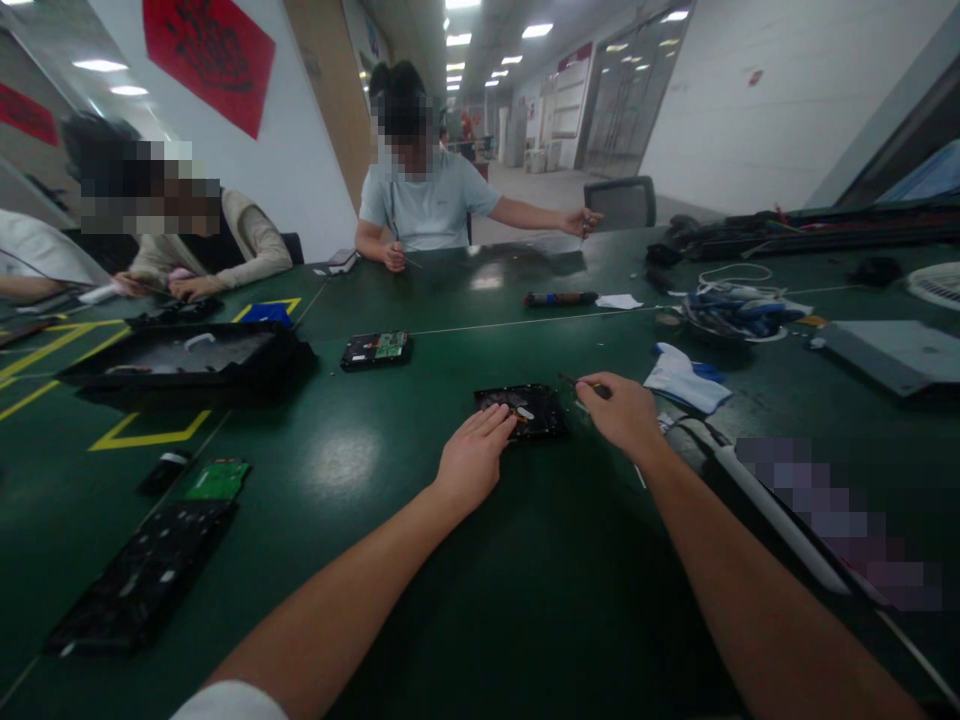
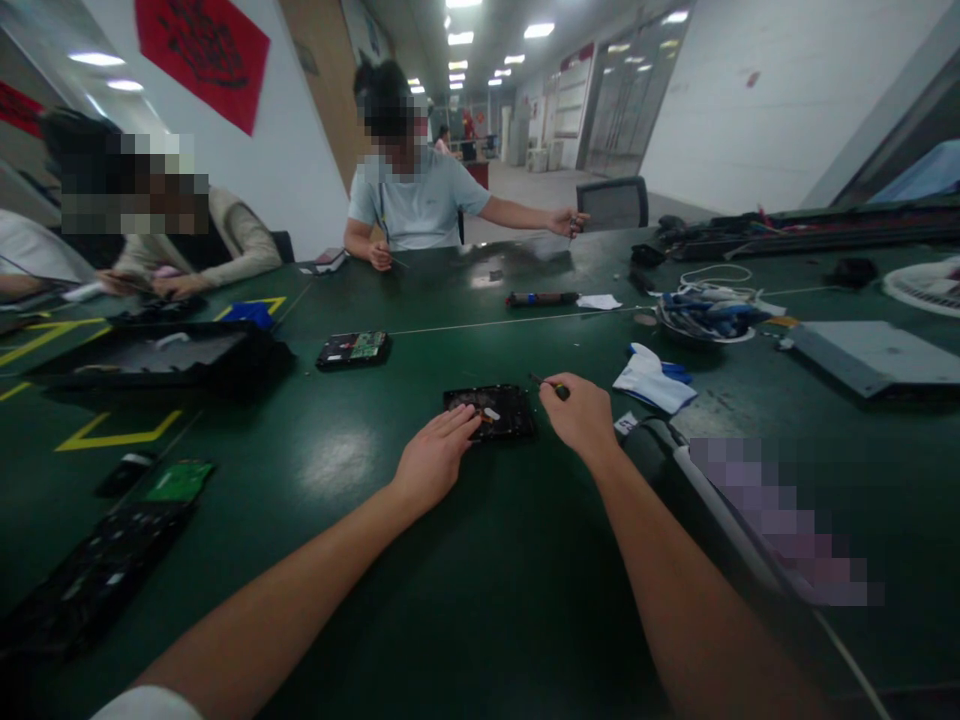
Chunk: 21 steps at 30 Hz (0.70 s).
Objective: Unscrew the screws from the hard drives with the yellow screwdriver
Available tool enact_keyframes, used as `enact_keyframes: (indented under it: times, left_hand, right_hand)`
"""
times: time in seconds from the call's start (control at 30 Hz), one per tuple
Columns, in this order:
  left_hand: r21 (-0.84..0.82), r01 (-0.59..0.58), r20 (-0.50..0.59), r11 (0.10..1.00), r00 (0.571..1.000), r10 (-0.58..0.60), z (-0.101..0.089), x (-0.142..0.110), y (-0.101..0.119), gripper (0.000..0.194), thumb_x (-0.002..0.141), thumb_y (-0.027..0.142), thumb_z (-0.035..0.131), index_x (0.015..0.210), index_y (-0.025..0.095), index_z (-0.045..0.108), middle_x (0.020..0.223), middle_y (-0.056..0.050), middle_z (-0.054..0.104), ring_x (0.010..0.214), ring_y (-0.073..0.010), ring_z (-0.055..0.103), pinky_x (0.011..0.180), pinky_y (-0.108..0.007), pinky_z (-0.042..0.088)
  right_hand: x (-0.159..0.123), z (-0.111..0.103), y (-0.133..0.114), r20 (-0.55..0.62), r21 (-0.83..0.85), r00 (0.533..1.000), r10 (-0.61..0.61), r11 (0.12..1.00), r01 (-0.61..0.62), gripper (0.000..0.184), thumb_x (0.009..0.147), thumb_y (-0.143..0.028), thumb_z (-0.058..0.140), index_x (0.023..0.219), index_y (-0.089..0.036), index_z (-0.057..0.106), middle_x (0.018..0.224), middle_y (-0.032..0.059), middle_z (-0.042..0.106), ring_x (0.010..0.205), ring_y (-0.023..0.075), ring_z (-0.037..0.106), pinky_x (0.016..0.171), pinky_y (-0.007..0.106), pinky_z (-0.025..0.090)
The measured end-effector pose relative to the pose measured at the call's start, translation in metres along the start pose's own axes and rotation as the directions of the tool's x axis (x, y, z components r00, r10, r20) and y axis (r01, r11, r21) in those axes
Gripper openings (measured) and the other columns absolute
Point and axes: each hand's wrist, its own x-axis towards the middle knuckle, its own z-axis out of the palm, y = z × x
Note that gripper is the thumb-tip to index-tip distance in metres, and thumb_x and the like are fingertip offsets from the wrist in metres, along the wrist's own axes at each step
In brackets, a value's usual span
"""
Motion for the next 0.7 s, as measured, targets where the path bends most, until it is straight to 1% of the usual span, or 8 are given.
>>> enact_keyframes:
  times: [0.1, 0.27, 0.4, 0.53, 0.7]
  left_hand:
    - [-0.003, 0.0, -0.016, 1.0, 1.0, 0.0, 0.0017, -0.0003, -0.0004, 0.046, 0.1, 0.012, 0.051, 0.145, 0.014, 0.063, 0.153, -0.012, 0.06, 0.146, -0.0252, 0.053, 0.124, -0.046, 0.043]
    - [-0.01, -0.005, -0.037, 1.0, 0.999, 0.004, 0.0038, -0.0007, -0.0007, 0.045, 0.101, 0.013, 0.051, 0.144, 0.015, 0.063, 0.153, -0.013, 0.06, 0.146, -0.0245, 0.053, 0.123, -0.046, 0.043]
    - [-0.017, 0.0, -0.017, 1.0, 1.0, 0.0, 0.0021, -0.0004, 0.0005, 0.046, 0.1, 0.012, 0.051, 0.145, 0.013, 0.063, 0.154, -0.013, 0.059, 0.147, -0.0256, 0.052, 0.124, -0.047, 0.043]
    - [-0.021, 0.006, -0.009, 1.0, 1.0, -0.006, 0.001, -0.0002, 0.0012, 0.047, 0.1, 0.011, 0.049, 0.146, 0.013, 0.062, 0.155, -0.013, 0.058, 0.148, -0.0255, 0.051, 0.124, -0.047, 0.043]
    - [-0.019, 0.013, -0.018, 1.0, 1.0, -0.013, 0.0016, -0.0004, 0.0012, 0.046, 0.101, 0.013, 0.049, 0.145, 0.016, 0.063, 0.155, -0.012, 0.058, 0.147, -0.0249, 0.052, 0.124, -0.047, 0.043]
  right_hand:
    - [0.0001, 0.0018, 0.0002, -0.01, -0.059, 0.997, -0.08, 0.995, 0.079, 0.027, 0.093, -0.033, 0.057, 0.099, -0.021, 0.081, 0.102, 0.009, 0.08, 0.095, 0.0269, 0.072, 0.088, 0.038, 0.052]
    - [-0.0016, 0.0019, 0.002, -0.02, -0.154, 0.981, -0.192, 0.97, 0.187, 0.028, 0.095, -0.029, 0.053, 0.104, -0.018, 0.077, 0.104, 0.012, 0.079, 0.098, 0.0283, 0.071, 0.091, 0.04, 0.051]
    - [-0.0028, -0.0007, 0.005, -0.031, -0.175, 0.971, -0.236, 0.958, 0.227, 0.029, 0.096, -0.028, 0.051, 0.105, -0.015, 0.075, 0.102, 0.014, 0.078, 0.097, 0.0296, 0.07, 0.089, 0.041, 0.051]
    - [-0.0033, -0.0031, 0.0076, -0.052, -0.171, 0.96, -0.275, 0.95, 0.263, 0.03, 0.098, -0.031, 0.05, 0.108, -0.016, 0.074, 0.105, 0.0143, 0.076, 0.097, 0.0294, 0.068, 0.088, 0.041, 0.05]
    - [-0.0046, -0.0042, 0.0087, 0.003, -0.172, 0.956, -0.293, 0.942, 0.289, 0.027, 0.098, -0.029, 0.052, 0.109, -0.018, 0.074, 0.107, 0.0134, 0.076, 0.099, 0.0297, 0.067, 0.09, 0.041, 0.049]
